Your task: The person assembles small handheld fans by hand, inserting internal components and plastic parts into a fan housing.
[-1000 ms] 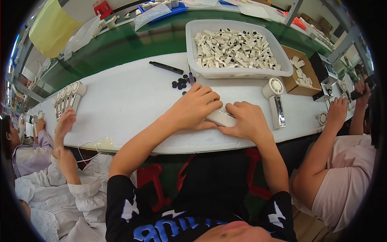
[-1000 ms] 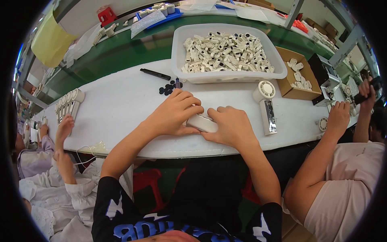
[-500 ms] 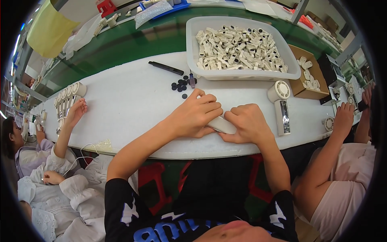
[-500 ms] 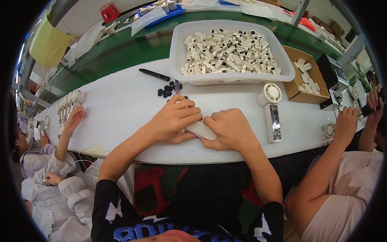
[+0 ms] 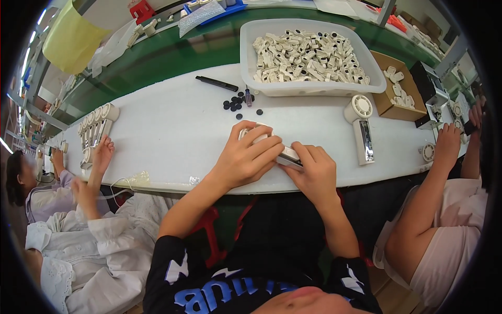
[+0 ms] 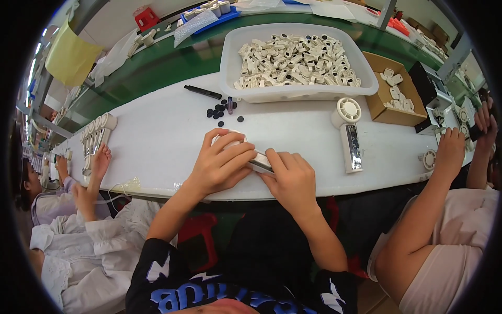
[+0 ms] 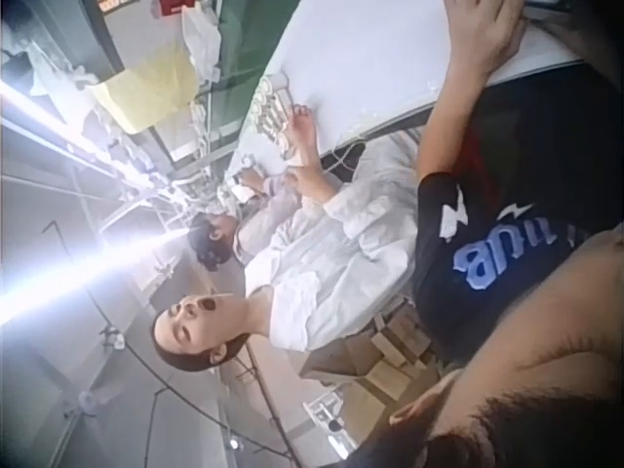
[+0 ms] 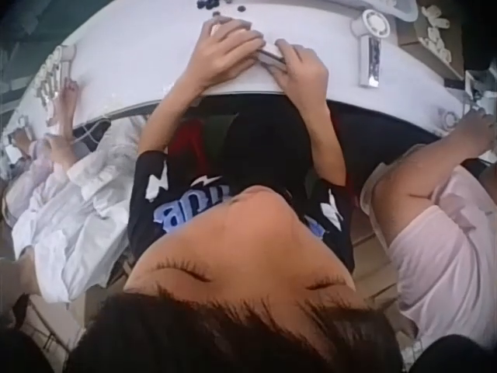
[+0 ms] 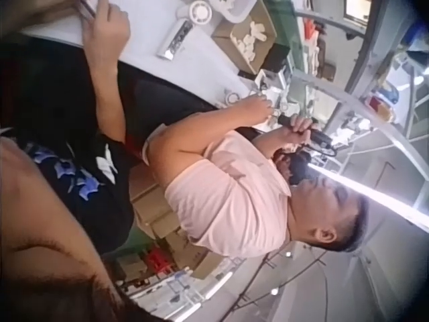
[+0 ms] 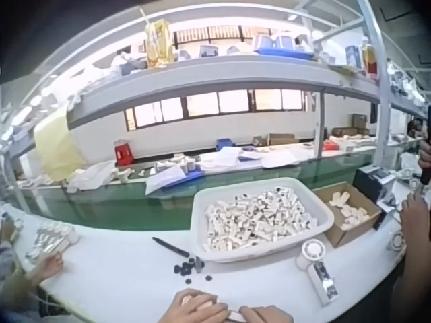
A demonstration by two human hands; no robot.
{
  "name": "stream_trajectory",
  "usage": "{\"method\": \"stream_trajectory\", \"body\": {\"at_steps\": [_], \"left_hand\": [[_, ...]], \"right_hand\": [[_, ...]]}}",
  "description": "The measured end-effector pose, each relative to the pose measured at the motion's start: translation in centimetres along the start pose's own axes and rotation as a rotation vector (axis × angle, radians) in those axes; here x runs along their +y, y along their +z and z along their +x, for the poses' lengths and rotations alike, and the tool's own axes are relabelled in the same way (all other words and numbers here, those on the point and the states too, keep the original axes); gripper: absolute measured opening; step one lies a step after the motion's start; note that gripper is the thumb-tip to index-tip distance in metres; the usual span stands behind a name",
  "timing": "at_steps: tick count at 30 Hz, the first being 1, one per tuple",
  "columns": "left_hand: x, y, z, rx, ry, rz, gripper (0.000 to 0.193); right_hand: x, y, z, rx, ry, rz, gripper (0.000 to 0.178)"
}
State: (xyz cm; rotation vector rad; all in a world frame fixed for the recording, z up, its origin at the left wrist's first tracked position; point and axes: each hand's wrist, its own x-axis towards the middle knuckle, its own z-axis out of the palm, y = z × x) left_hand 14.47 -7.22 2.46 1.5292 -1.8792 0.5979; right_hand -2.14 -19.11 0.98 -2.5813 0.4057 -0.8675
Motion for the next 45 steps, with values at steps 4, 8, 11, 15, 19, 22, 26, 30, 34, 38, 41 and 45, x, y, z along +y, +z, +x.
{"method": "stream_trajectory", "body": {"at_steps": [4,8,11,15,19,22,26,30,34,38,41,45], "left_hand": [[0.6,-0.1,-0.1,-0.003,-0.047,-0.009,0.047],[0.8,-0.1,-0.3,-0.042,-0.023,0.01,0.049],[0.8,-0.3,0.0,-0.04,0.026,0.014,0.049],[-1.3,-2.3,-1.8,-0.016,-0.007,0.091,0.046],[-5.3,-7.8,-6.1,0.069,-0.356,0.449,0.048],[-6.6,-9.7,-7.9,-0.137,-0.607,0.527,0.054],[-4.0,-9.5,-5.2,-0.066,-0.689,0.515,0.059],[-0.5,-2.5,-0.8,0.236,-0.718,-0.128,0.066],[1.6,4.6,0.1,0.228,-0.867,-0.551,0.067],[2.0,4.1,0.8,0.239,-0.91,-0.573,0.071],[2.4,4.6,1.2,0.24,-0.921,-0.631,0.073],[1.5,4.2,0.7,0.219,-0.957,-0.646,0.074]], "right_hand": [[-0.2,0.8,-0.7,0.245,-0.119,0.109,0.053],[0.4,1.2,-1.0,0.25,-0.189,0.142,0.048],[0.3,1.0,-1.1,0.242,-0.208,0.104,0.048],[-0.4,-2.1,-0.8,0.288,-0.166,0.111,0.048],[3.1,-6.2,-0.7,0.607,0.165,-0.373,0.048],[8.3,-7.6,-0.8,0.427,0.429,-0.341,0.045],[7.7,-6.4,-1.6,0.264,0.428,-0.057,0.04],[2.5,-2.9,0.4,0.214,0.218,0.134,0.037],[1.8,-2.8,4.2,-0.059,0.109,0.363,0.032],[6.3,-3.1,15.1,0.049,0.15,0.132,0.024],[14.8,0.5,21.7,0.021,0.062,-0.133,0.023],[15.9,2.4,25.4,-0.341,0.079,-0.267,0.023]]}}
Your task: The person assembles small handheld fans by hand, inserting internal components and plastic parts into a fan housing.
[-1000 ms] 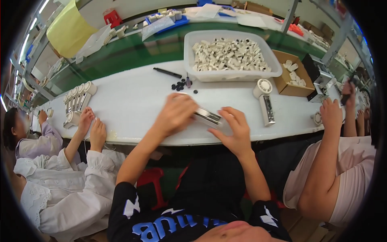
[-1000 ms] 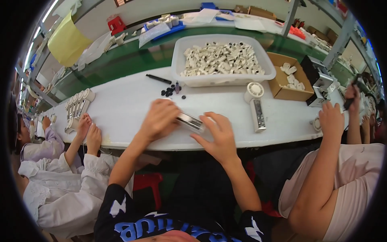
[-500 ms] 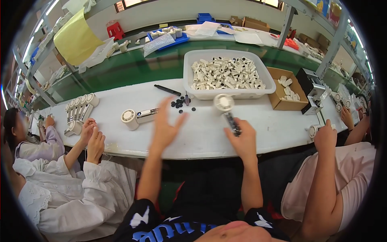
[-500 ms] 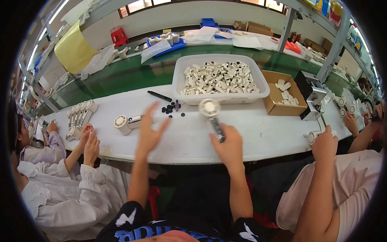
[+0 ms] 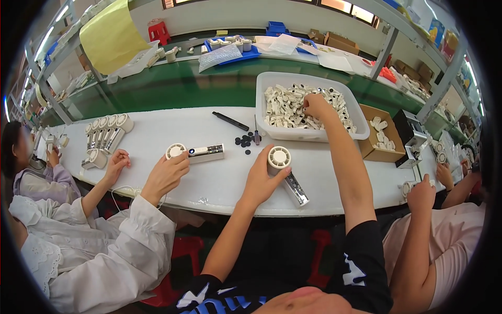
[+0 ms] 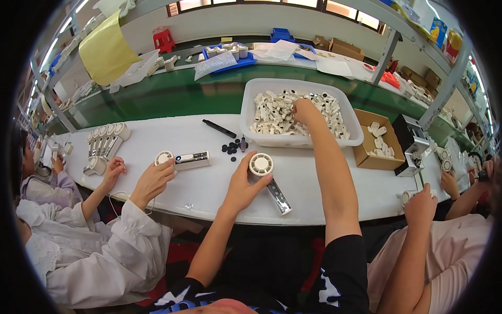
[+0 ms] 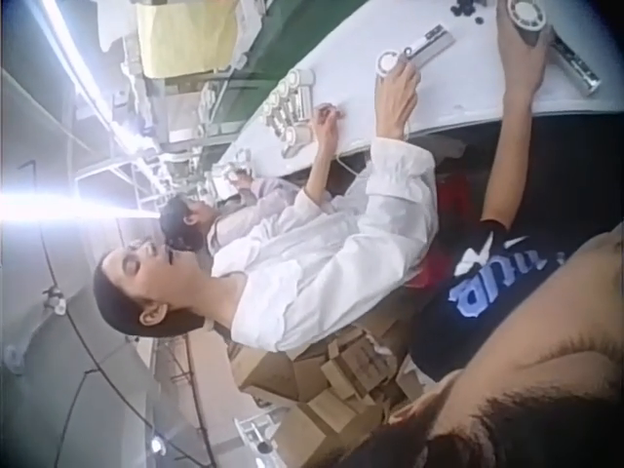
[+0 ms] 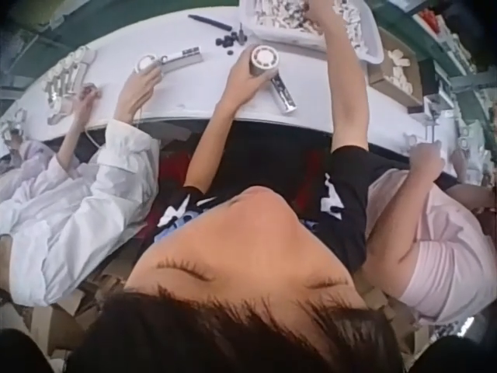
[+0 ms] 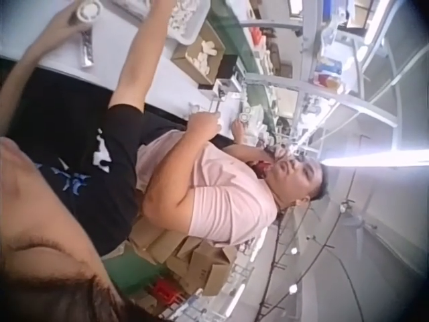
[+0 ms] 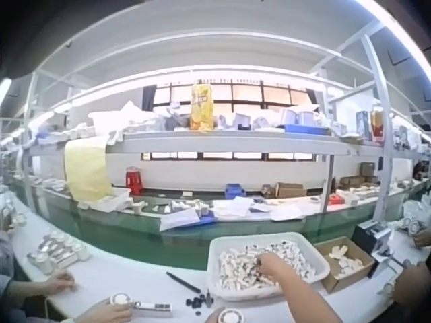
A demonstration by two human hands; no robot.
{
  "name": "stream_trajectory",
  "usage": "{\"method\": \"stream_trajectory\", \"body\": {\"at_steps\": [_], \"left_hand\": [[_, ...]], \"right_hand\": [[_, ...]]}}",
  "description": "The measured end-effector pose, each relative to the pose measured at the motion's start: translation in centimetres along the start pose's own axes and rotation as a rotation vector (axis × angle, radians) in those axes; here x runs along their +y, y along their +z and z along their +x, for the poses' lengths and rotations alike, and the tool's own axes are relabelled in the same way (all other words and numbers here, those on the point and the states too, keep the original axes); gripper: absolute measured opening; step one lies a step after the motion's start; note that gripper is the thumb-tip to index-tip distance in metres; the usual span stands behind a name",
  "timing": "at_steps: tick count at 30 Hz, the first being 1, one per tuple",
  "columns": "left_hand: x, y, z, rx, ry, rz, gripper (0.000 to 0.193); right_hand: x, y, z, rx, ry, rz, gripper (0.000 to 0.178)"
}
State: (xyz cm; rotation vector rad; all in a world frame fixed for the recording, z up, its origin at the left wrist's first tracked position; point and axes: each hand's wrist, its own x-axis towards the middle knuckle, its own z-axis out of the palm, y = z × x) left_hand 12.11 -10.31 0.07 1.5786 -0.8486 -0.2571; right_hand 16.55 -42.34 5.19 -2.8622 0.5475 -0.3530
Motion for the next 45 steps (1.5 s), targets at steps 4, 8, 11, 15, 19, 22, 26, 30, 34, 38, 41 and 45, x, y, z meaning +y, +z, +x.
{"method": "stream_trajectory", "body": {"at_steps": [4,8,11,15,19,22,26,30,34,38,41,45], "left_hand": [[0.3,0.3,-0.4,-0.006,-0.009,0.004,0.072],[-0.4,-0.5,-0.9,0.037,-0.012,-0.041,0.069],[0.2,-0.6,-0.9,0.025,-0.013,-0.125,0.068],[0.4,-0.3,-1.0,0.013,-0.023,-0.122,0.065],[0.6,-0.4,-0.9,0.027,-0.008,-0.083,0.065],[0.6,-0.3,-1.3,0.034,0.002,-0.063,0.063],[0.5,-0.5,-1.3,0.061,0.02,-0.013,0.059],[0.3,-0.5,-1.5,0.047,-0.039,-0.161,0.053],[0.7,-0.7,-1.4,0.041,-0.001,-0.118,0.05],[0.8,-0.7,-1.2,0.048,0.018,-0.071,0.048],[0.5,-0.4,-1.0,0.072,0.044,-0.049,0.051],[0.9,0.3,-0.6,0.086,0.041,0.043,0.063]], "right_hand": [[-1.6,-2.9,-3.0,0.233,-0.12,-0.006,0.023],[-6.9,-4.7,-14.0,0.385,0.075,0.674,0.019],[-8.4,-2.4,-23.4,0.19,0.188,0.739,0.021],[-9.4,1.9,-27.4,0.375,0.252,0.363,0.021],[-9.7,2.2,-27.6,0.553,0.06,0.005,0.022],[-9.5,1.2,-27.9,0.455,0.254,0.335,0.023],[-14.6,-0.6,-27.7,0.491,0.087,0.588,0.023],[-16.0,0.6,-26.8,0.502,0.09,0.519,0.023],[-16.2,0.1,-26.6,0.412,0.108,0.489,0.02],[-16.7,-0.2,-25.9,0.364,0.206,0.487,0.021],[-16.5,0.6,-26.7,0.388,0.191,0.526,0.03],[-16.7,0.0,-27.9,0.414,0.042,0.247,0.045]]}}
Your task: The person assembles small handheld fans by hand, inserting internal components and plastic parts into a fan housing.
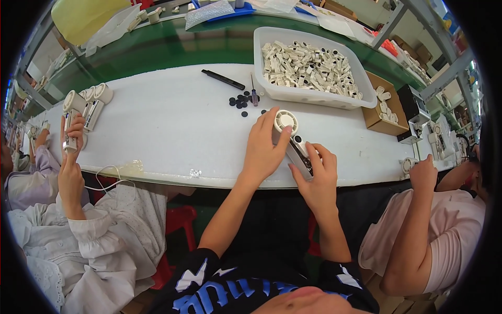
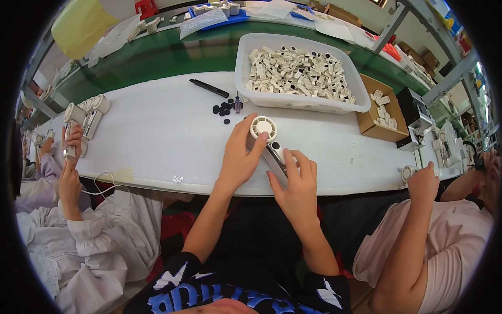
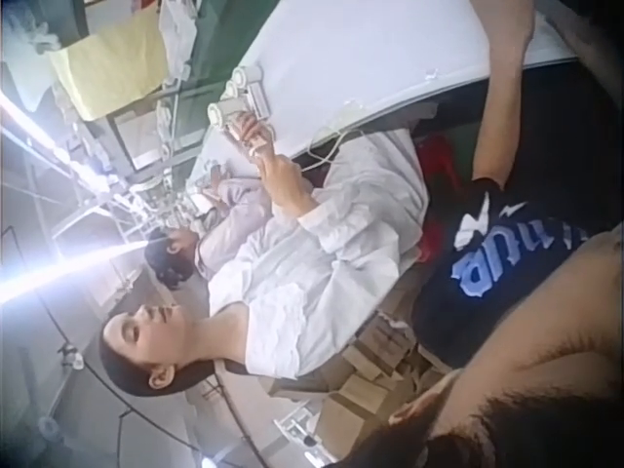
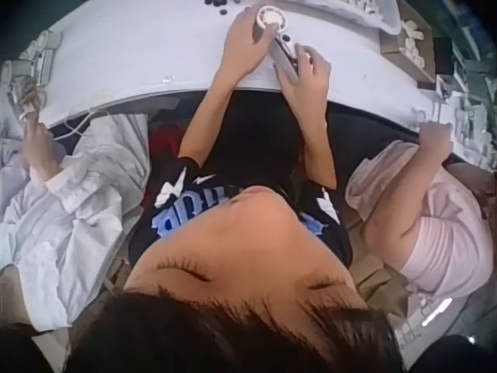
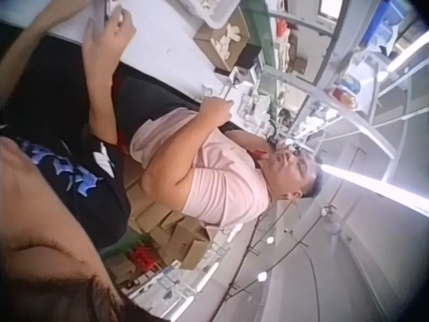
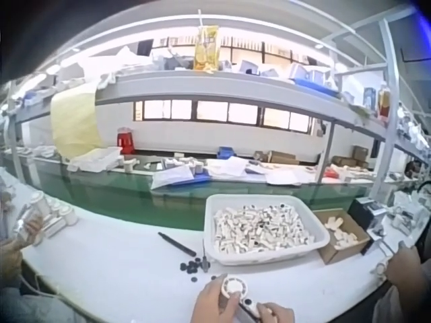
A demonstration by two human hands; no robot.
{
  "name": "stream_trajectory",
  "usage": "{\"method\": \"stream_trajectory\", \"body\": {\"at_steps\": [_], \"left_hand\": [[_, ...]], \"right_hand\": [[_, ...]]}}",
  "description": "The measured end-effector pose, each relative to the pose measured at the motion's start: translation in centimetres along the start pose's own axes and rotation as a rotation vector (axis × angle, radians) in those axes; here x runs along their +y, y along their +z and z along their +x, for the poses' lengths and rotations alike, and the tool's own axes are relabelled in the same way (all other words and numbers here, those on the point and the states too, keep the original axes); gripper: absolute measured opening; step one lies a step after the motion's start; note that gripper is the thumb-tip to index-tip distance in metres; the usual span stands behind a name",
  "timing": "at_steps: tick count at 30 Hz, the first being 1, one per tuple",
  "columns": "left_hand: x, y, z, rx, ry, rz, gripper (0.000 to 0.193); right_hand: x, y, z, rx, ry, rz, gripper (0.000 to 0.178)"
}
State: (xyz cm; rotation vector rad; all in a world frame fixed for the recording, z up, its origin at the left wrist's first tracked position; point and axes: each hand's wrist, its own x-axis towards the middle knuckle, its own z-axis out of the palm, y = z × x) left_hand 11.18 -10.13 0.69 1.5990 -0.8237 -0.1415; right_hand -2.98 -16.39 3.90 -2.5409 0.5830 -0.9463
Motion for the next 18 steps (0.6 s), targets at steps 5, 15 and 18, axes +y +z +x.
{"method": "stream_trajectory", "body": {"at_steps": [5,15,18], "left_hand": [[1.7,3.1,-0.6,0.091,-0.001,0.211,0.086],[1.2,5.2,-0.7,0.07,0.016,0.236,0.088],[1.0,5.3,-0.4,0.079,0.034,0.259,0.085]], "right_hand": [[1.0,0.1,-0.9,-0.076,-0.092,-0.143,0.06],[2.1,1.5,-1.1,0.003,-0.164,-0.176,0.058],[2.4,1.5,-0.6,-0.021,-0.205,-0.208,0.056]]}}
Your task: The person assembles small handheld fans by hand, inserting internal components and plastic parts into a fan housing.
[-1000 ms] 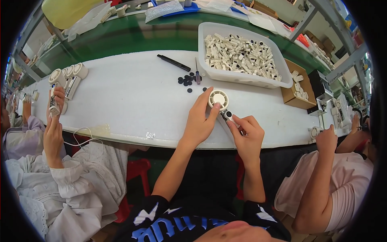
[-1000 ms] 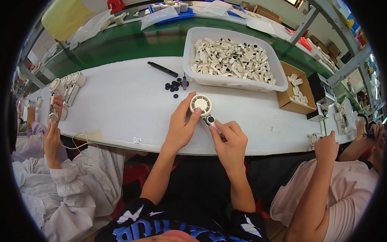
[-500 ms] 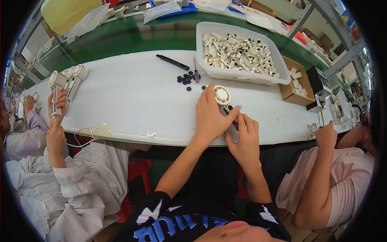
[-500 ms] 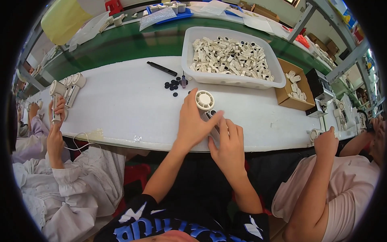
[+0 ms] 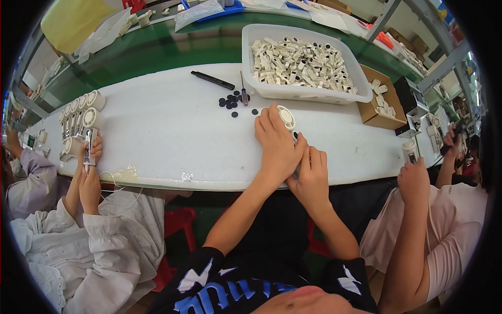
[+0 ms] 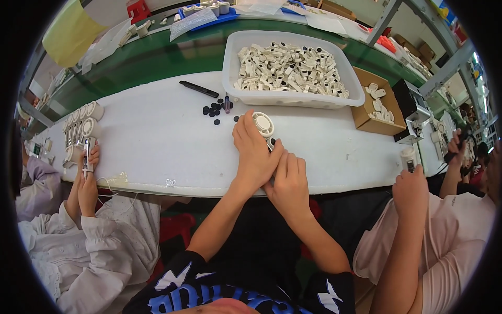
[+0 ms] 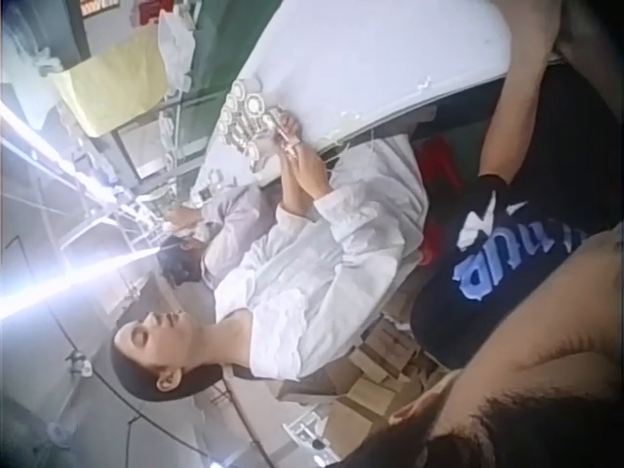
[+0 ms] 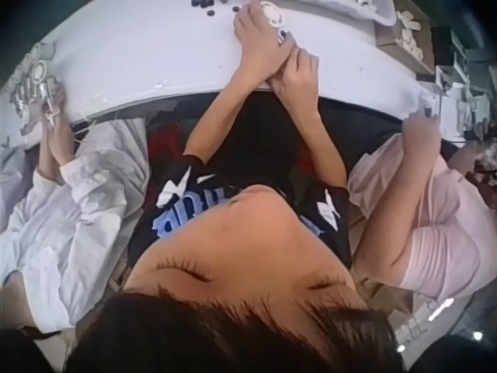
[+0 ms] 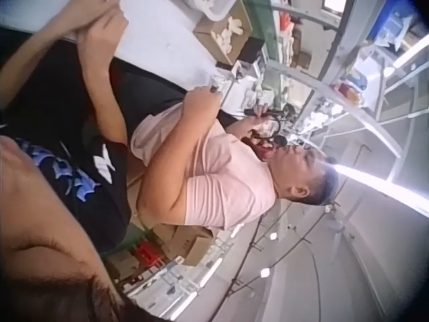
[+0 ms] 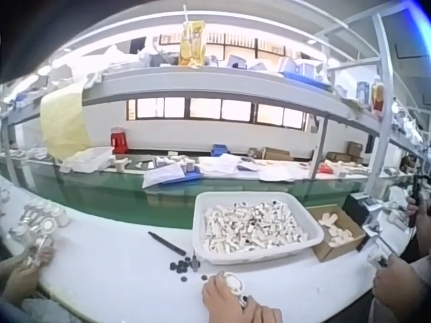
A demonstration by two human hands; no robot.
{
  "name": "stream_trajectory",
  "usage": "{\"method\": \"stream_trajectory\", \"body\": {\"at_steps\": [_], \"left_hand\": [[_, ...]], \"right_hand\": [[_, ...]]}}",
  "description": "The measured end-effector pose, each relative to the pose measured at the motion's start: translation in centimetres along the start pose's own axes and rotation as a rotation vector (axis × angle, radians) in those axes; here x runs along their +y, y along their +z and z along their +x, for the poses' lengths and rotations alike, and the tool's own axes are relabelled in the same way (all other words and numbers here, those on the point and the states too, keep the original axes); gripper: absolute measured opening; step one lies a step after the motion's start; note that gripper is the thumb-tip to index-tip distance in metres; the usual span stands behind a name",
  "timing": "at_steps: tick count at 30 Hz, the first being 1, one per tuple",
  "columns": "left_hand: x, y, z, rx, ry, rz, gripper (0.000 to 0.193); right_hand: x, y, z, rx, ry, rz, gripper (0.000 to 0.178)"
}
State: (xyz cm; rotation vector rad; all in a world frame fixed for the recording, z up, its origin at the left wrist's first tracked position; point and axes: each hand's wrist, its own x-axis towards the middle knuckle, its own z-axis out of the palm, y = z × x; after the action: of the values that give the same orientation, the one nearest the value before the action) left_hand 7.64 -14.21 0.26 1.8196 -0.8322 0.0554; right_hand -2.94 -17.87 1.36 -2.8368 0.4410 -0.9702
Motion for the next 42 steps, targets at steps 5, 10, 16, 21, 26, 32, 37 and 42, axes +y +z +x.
{"method": "stream_trajectory", "body": {"at_steps": [5,10,16,21,26,32,37,42], "left_hand": [[-0.7,-0.5,0.1,-0.023,0.027,-0.034,0.08],[-1.3,-0.7,-0.1,-0.011,0.017,-0.117,0.077],[-1.8,-1.3,0.2,-0.05,0.054,-0.124,0.076],[-3.4,-1.0,0.3,-0.11,-0.037,-0.403,0.076],[-3.6,-1.1,0.6,-0.117,-0.07,-0.464,0.077],[-2.7,-4.0,0.3,-0.143,-0.139,-0.747,0.075],[-2.2,-6.3,-2.4,-0.162,-0.152,-0.962,0.085],[-1.9,-8.5,-3.7,-0.148,-0.213,-1.304,0.102]], "right_hand": [[0.5,0.4,0.7,-0.029,0.051,0.064,0.052],[0.6,1.0,0.7,-0.108,0.066,0.096,0.05],[-0.1,1.5,0.5,0.037,0.116,0.144,0.049],[0.2,1.8,0.1,0.336,0.007,0.112,0.054],[0.9,2.4,-0.2,0.354,-0.059,0.163,0.053],[-1.0,2.3,-0.2,0.255,0.372,0.332,0.043],[-1.9,2.0,-1.4,0.28,0.244,0.257,0.045],[-5.2,-0.5,-0.6,0.318,0.111,0.467,0.047]]}}
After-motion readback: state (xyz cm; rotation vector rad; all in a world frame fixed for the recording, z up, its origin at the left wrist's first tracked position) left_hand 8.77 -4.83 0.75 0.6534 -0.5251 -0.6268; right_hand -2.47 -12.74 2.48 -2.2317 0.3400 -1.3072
